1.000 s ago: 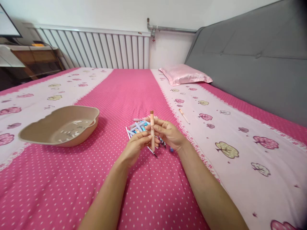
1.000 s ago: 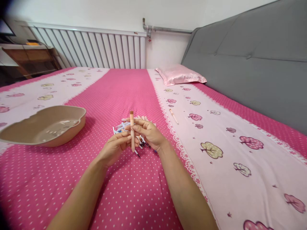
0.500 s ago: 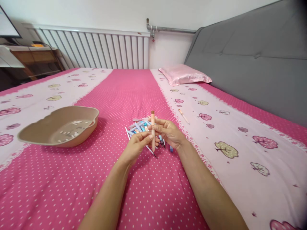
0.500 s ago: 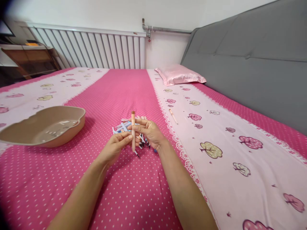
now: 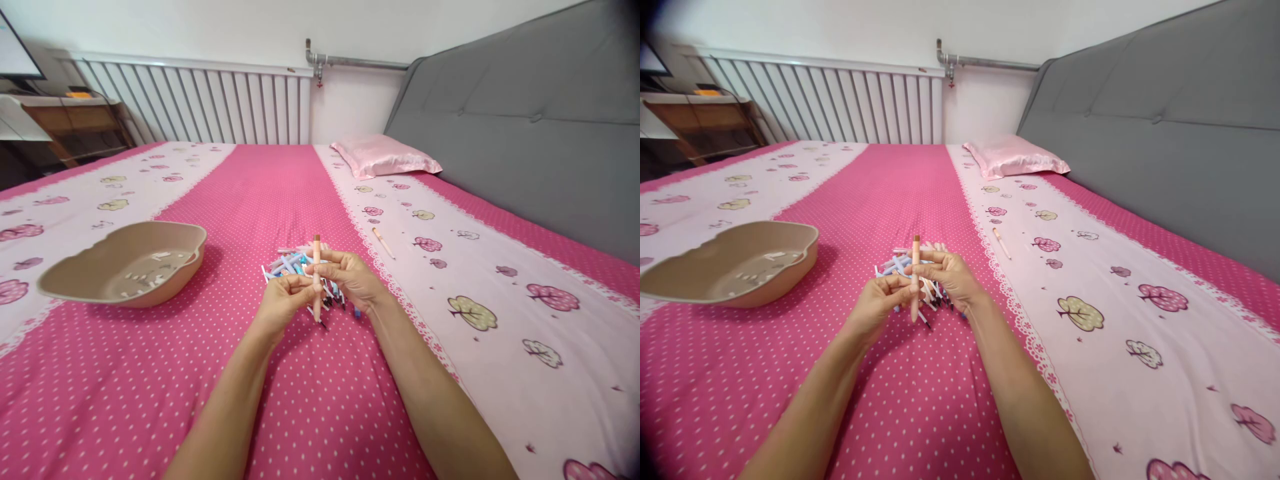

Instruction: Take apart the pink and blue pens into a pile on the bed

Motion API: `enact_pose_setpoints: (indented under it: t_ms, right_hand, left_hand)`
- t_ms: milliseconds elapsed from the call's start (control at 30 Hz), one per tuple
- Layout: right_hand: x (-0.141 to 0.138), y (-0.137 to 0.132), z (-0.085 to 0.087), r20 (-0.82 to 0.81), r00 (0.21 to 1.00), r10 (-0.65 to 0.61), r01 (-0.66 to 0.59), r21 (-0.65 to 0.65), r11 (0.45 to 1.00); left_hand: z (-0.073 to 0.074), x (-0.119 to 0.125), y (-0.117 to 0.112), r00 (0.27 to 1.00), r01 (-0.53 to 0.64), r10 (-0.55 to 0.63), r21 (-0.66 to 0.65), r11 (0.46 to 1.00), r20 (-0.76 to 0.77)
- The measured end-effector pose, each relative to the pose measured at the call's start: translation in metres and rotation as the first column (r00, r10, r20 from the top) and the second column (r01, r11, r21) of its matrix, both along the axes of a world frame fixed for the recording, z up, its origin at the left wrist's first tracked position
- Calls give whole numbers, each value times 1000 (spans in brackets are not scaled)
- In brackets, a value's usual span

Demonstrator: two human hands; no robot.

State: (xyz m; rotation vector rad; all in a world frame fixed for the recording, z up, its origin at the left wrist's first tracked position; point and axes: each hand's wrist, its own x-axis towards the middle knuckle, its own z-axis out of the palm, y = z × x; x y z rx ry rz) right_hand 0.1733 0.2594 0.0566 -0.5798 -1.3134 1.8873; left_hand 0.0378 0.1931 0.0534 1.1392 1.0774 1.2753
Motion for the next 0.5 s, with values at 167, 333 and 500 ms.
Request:
enact_pose_setpoints:
  t_ms: [167,333,500]
  right_hand:
    - [-1,0,-2,29,1000,-7,5,51,999]
    - [-5,-2,-2,30,999,-16,15,55,998]
    - [-4,-3,1,51,998,-43,40,54,998]
  left_hand:
    - [0,0,2,998,16,-15,13,1000,-55]
    - [1,2,2,997,-19,22,39,999,-72]
    - [2,2,1,985,-173,173,7,985,30]
